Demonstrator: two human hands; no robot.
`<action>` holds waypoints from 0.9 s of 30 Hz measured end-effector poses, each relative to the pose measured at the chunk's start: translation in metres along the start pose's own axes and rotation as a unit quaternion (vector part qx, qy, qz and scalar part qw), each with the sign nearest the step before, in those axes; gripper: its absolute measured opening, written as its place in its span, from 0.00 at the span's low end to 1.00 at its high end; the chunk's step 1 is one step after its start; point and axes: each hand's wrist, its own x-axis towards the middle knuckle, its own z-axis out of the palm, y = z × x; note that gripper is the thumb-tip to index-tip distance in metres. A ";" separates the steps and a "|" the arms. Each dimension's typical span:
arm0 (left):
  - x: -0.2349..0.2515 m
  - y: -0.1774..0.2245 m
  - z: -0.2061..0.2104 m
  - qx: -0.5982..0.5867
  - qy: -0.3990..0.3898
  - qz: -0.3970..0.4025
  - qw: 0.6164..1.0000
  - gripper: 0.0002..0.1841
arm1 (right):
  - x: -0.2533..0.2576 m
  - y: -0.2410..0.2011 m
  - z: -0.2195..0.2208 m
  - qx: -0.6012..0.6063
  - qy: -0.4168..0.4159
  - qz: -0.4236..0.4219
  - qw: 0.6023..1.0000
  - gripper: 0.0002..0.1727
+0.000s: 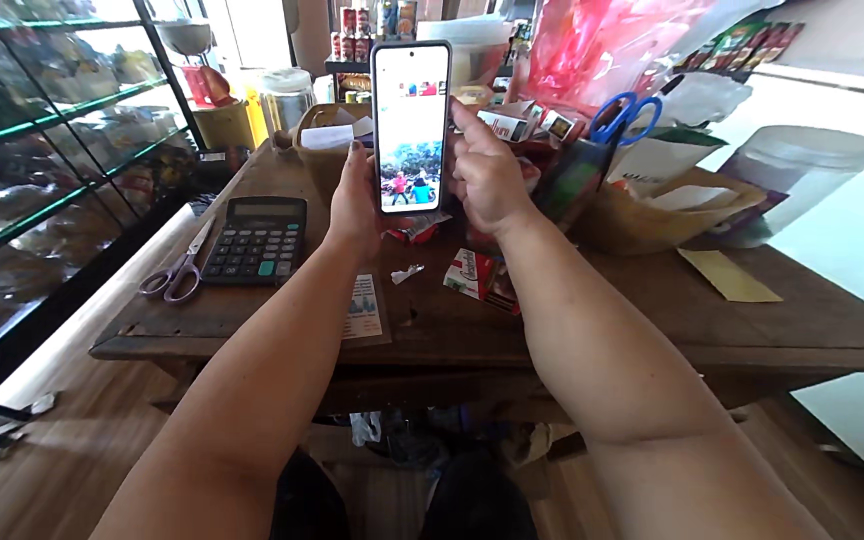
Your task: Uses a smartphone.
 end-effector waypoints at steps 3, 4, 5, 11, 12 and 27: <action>0.000 0.000 0.000 -0.004 0.001 0.001 1.000 0.38 | 0.000 -0.001 0.001 0.001 0.000 -0.002 1.000 0.43; 0.000 0.000 0.000 -0.006 0.002 -0.001 1.000 0.38 | 0.000 -0.001 0.001 0.002 0.000 -0.002 1.000 0.43; 0.000 0.000 0.000 -0.007 0.004 -0.001 1.000 0.38 | -0.001 0.000 0.000 0.004 0.000 -0.002 1.000 0.42; 0.000 0.000 0.000 -0.008 0.006 -0.002 1.000 0.38 | 0.000 0.000 0.000 0.004 -0.001 -0.002 1.000 0.43; 0.000 0.000 0.000 -0.007 0.007 -0.001 1.000 0.38 | 0.000 -0.001 0.001 0.004 0.000 -0.002 1.000 0.43; 0.000 -0.001 -0.001 -0.008 -0.002 0.000 1.000 0.38 | 0.000 0.000 0.000 -0.004 -0.001 0.001 1.000 0.43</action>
